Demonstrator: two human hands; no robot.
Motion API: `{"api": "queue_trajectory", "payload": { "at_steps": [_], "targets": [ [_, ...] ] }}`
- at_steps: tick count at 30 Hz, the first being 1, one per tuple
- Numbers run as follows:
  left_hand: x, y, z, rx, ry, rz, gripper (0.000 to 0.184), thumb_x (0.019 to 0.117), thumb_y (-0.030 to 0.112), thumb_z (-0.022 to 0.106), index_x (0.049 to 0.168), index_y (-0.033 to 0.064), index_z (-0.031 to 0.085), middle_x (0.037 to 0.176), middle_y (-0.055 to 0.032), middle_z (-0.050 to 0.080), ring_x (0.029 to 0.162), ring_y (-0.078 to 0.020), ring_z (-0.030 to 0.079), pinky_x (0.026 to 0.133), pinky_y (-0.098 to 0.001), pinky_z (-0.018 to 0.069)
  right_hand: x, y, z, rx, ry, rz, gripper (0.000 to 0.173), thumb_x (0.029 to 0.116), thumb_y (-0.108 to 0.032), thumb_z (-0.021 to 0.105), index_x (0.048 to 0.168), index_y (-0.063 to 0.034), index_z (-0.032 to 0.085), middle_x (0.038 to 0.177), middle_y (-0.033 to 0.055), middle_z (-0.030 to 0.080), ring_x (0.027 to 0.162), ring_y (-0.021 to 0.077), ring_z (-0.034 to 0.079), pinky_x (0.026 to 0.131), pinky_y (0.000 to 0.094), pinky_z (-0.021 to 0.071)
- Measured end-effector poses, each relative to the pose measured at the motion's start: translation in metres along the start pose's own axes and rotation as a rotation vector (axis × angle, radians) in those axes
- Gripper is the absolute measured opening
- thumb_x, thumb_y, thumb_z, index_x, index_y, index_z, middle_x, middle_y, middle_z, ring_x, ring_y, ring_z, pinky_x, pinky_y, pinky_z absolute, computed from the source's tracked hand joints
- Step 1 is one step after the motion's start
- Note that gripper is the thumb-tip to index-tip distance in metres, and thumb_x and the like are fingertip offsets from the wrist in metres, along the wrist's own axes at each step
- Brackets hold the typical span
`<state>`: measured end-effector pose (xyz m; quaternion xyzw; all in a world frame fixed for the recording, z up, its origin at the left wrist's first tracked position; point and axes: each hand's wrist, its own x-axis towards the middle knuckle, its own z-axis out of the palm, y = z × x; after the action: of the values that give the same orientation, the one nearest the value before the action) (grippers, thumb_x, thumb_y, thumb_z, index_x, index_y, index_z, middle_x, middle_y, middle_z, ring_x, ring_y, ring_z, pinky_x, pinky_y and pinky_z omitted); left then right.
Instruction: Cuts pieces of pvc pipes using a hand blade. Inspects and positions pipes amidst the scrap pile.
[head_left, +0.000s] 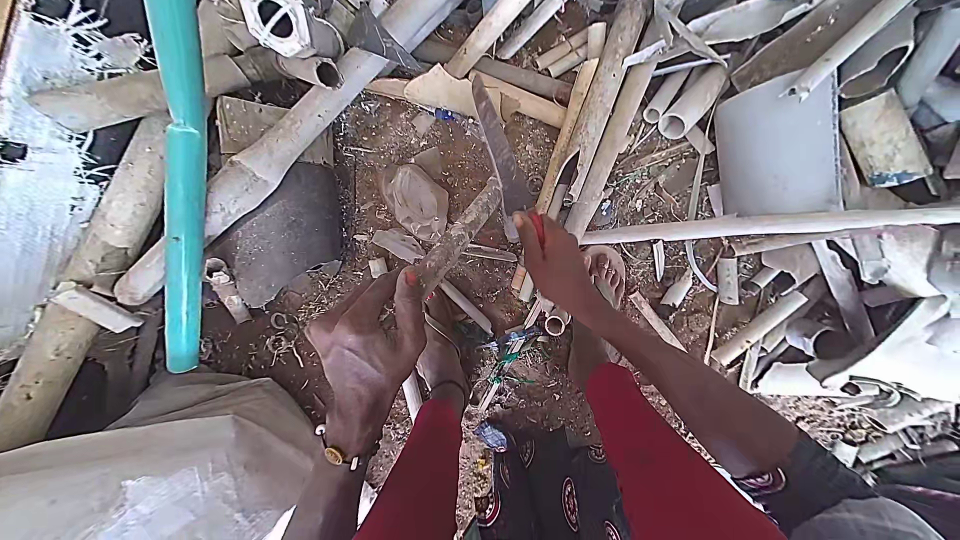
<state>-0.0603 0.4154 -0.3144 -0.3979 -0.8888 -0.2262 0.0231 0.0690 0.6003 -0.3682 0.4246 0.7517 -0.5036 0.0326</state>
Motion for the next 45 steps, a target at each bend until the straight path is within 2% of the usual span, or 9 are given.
{"api": "queue_trajectory", "payload": {
  "at_steps": [5, 11, 16, 19, 22, 29, 33, 38, 45],
  "targets": [
    [-0.006, 0.01, 0.005, 0.006, 0.037, -0.004, 0.048, 0.104, 0.031, 0.044, 0.083, 0.001, 0.075, 0.069, -0.0156, 0.07, 0.059, -0.0229, 0.067, 0.054, -0.0385, 0.0483, -0.036, -0.011, -0.017, -0.127, -0.188, -0.035, 0.046, 0.1091, -0.043, 0.044, 0.106, -0.0002, 0.06, 0.071, 0.0084, 0.057, 0.067, 0.0232, 0.061, 0.065, 0.043, 0.0517],
    [-0.007, 0.022, 0.008, 0.038, 0.073, -0.006, 0.052, 0.1041, 0.032, 0.041, 0.074, 0.0026, 0.071, 0.06, -0.0119, 0.063, 0.051, -0.0193, 0.06, 0.048, -0.0354, 0.0404, 0.012, 0.004, -0.032, -0.14, -0.04, -0.011, 0.054, 0.1088, -0.053, 0.037, 0.1, -0.0033, 0.056, 0.062, 0.0107, 0.051, 0.047, 0.0248, 0.055, 0.045, 0.0432, 0.0485],
    [0.003, 0.015, 0.006, 0.069, 0.048, -0.054, 0.052, 0.1033, 0.03, 0.039, 0.075, 0.0011, 0.072, 0.06, -0.0148, 0.065, 0.053, -0.0245, 0.063, 0.05, -0.0411, 0.0435, -0.044, -0.015, -0.001, -0.068, -0.15, -0.122, 0.046, 0.1082, -0.042, 0.044, 0.103, 0.0002, 0.063, 0.067, 0.0057, 0.056, 0.062, 0.0197, 0.059, 0.06, 0.0392, 0.0509],
    [0.004, 0.016, 0.007, 0.056, 0.047, -0.027, 0.051, 0.1041, 0.03, 0.039, 0.077, 0.0011, 0.072, 0.06, -0.0143, 0.064, 0.051, -0.0238, 0.062, 0.049, -0.0409, 0.0421, -0.022, -0.009, -0.026, -0.16, -0.17, -0.058, 0.05, 0.1092, -0.047, 0.041, 0.105, -0.001, 0.061, 0.07, 0.0103, 0.056, 0.065, 0.0274, 0.06, 0.062, 0.0484, 0.0503],
    [-0.003, 0.024, 0.008, 0.056, 0.063, -0.02, 0.049, 0.1025, 0.029, 0.04, 0.081, 0.0018, 0.075, 0.06, -0.0125, 0.065, 0.051, -0.0223, 0.062, 0.048, -0.0399, 0.0413, 0.012, 0.003, -0.024, -0.144, -0.035, 0.012, 0.057, 0.1088, -0.054, 0.036, 0.098, -0.0028, 0.056, 0.062, 0.0108, 0.052, 0.048, 0.0247, 0.055, 0.045, 0.043, 0.0487],
    [0.009, 0.03, 0.008, 0.075, 0.07, -0.052, 0.051, 0.102, 0.029, 0.04, 0.065, 0.0035, 0.064, 0.054, -0.0125, 0.058, 0.048, -0.026, 0.059, 0.047, -0.0437, 0.0394, -0.028, -0.012, -0.021, -0.101, -0.168, -0.007, 0.044, 0.1094, -0.042, 0.043, 0.104, -0.002, 0.061, 0.071, 0.0059, 0.055, 0.065, 0.0196, 0.058, 0.064, 0.0403, 0.0496],
    [0.005, 0.033, 0.008, 0.07, 0.07, -0.03, 0.049, 0.1014, 0.029, 0.041, 0.073, 0.0037, 0.072, 0.059, -0.0124, 0.064, 0.051, -0.0247, 0.062, 0.047, -0.0421, 0.0413, 0.012, 0.003, -0.027, -0.127, -0.076, 0.064, 0.052, 0.1097, -0.05, 0.037, 0.101, -0.0028, 0.056, 0.064, 0.0094, 0.052, 0.051, 0.0226, 0.055, 0.051, 0.0408, 0.049],
    [0.008, 0.027, 0.006, 0.097, 0.044, -0.089, 0.052, 0.1027, 0.029, 0.04, 0.066, 0.0024, 0.064, 0.056, -0.0139, 0.06, 0.05, -0.0284, 0.061, 0.049, -0.0464, 0.0407, -0.038, -0.011, -0.002, -0.006, -0.135, -0.069, 0.044, 0.1085, -0.042, 0.043, 0.102, -0.0022, 0.062, 0.067, 0.0005, 0.052, 0.059, 0.0118, 0.054, 0.058, 0.0321, 0.0464],
    [0.003, 0.037, 0.009, 0.084, 0.07, -0.022, 0.05, 0.1024, 0.029, 0.039, 0.07, 0.0028, 0.068, 0.056, -0.0124, 0.061, 0.049, -0.0253, 0.061, 0.046, -0.0421, 0.0402, 0.002, -0.005, -0.024, -0.051, -0.101, 0.035, 0.048, 0.1105, -0.044, 0.04, 0.1, -0.0014, 0.058, 0.065, 0.0083, 0.051, 0.053, 0.0214, 0.054, 0.053, 0.0413, 0.0482]
  ]
}}
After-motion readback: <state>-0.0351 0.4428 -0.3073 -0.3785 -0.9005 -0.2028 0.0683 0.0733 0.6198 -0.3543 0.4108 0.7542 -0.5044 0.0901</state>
